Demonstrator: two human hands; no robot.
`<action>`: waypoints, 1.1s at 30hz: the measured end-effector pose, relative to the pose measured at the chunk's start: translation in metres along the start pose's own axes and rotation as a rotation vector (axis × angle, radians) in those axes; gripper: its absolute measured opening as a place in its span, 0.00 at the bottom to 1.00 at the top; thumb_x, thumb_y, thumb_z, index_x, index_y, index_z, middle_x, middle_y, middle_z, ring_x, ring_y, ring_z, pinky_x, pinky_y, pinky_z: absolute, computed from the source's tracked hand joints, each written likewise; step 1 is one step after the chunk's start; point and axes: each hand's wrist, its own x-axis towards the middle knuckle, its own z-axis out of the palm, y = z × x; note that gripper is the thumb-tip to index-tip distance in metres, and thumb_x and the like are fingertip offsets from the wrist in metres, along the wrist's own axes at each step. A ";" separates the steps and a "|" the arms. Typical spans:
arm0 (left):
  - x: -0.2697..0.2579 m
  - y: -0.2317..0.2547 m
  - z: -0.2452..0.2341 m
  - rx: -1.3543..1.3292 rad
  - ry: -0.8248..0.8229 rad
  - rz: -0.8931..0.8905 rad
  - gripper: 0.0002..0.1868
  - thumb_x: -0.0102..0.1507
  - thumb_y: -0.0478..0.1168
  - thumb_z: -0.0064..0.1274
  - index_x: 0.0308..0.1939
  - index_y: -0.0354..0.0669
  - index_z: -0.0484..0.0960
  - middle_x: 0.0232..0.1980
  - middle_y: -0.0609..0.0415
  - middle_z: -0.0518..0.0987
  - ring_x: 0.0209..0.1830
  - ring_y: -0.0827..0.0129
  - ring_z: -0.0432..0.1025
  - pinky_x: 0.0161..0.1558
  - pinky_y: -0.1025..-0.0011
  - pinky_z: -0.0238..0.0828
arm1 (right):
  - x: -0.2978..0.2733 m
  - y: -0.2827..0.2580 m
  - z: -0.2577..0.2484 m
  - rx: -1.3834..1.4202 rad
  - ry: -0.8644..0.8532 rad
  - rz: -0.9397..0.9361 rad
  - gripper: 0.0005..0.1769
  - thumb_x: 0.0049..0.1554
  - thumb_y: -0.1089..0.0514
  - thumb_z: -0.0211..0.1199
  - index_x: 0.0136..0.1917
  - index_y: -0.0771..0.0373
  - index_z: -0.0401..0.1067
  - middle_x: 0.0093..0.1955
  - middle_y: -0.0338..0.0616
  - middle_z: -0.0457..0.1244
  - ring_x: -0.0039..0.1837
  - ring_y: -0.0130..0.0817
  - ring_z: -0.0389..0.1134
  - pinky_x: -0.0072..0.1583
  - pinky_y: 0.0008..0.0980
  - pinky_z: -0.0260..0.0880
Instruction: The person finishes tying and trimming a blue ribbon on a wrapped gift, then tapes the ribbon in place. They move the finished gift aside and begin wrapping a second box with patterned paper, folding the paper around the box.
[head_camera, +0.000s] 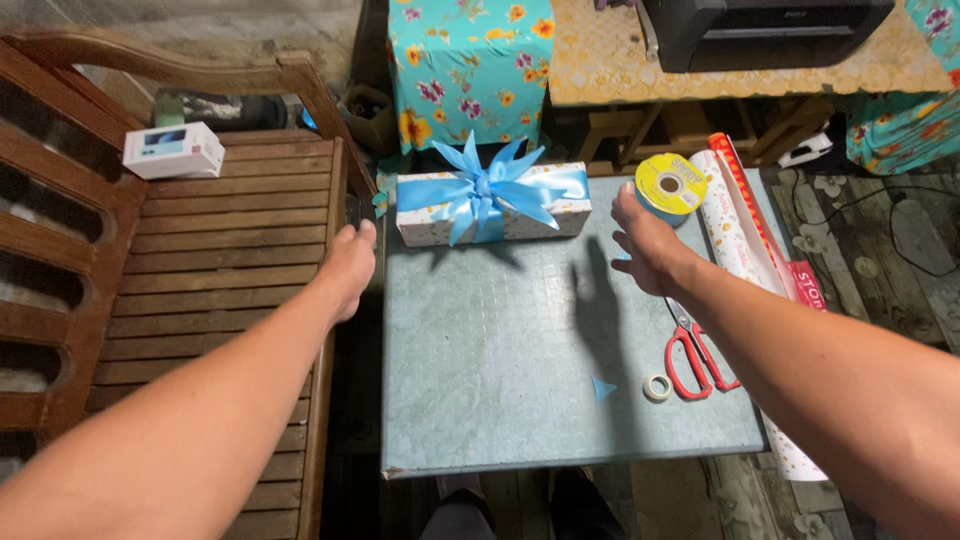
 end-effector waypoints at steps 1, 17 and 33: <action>-0.006 -0.002 -0.006 0.010 0.016 0.020 0.37 0.72 0.59 0.33 0.79 0.40 0.55 0.82 0.44 0.58 0.82 0.55 0.51 0.76 0.55 0.48 | -0.005 -0.001 0.002 0.019 0.011 -0.018 0.53 0.57 0.22 0.37 0.84 0.53 0.35 0.88 0.37 0.32 0.86 0.45 0.32 0.78 0.60 0.40; -0.084 0.008 -0.097 -0.038 0.149 0.226 0.44 0.67 0.56 0.48 0.79 0.37 0.49 0.80 0.41 0.56 0.79 0.56 0.54 0.73 0.62 0.54 | -0.097 -0.065 0.098 -0.051 0.102 -0.510 0.32 0.62 0.35 0.54 0.62 0.63 0.73 0.57 0.41 0.67 0.59 0.33 0.67 0.53 0.37 0.69; -0.080 0.032 -0.130 -0.140 0.175 0.011 0.45 0.64 0.56 0.50 0.80 0.45 0.49 0.76 0.44 0.67 0.72 0.48 0.65 0.67 0.52 0.64 | -0.088 -0.096 0.152 -0.155 0.000 -0.680 0.29 0.63 0.39 0.57 0.63 0.65 0.74 0.56 0.45 0.69 0.55 0.31 0.68 0.52 0.35 0.71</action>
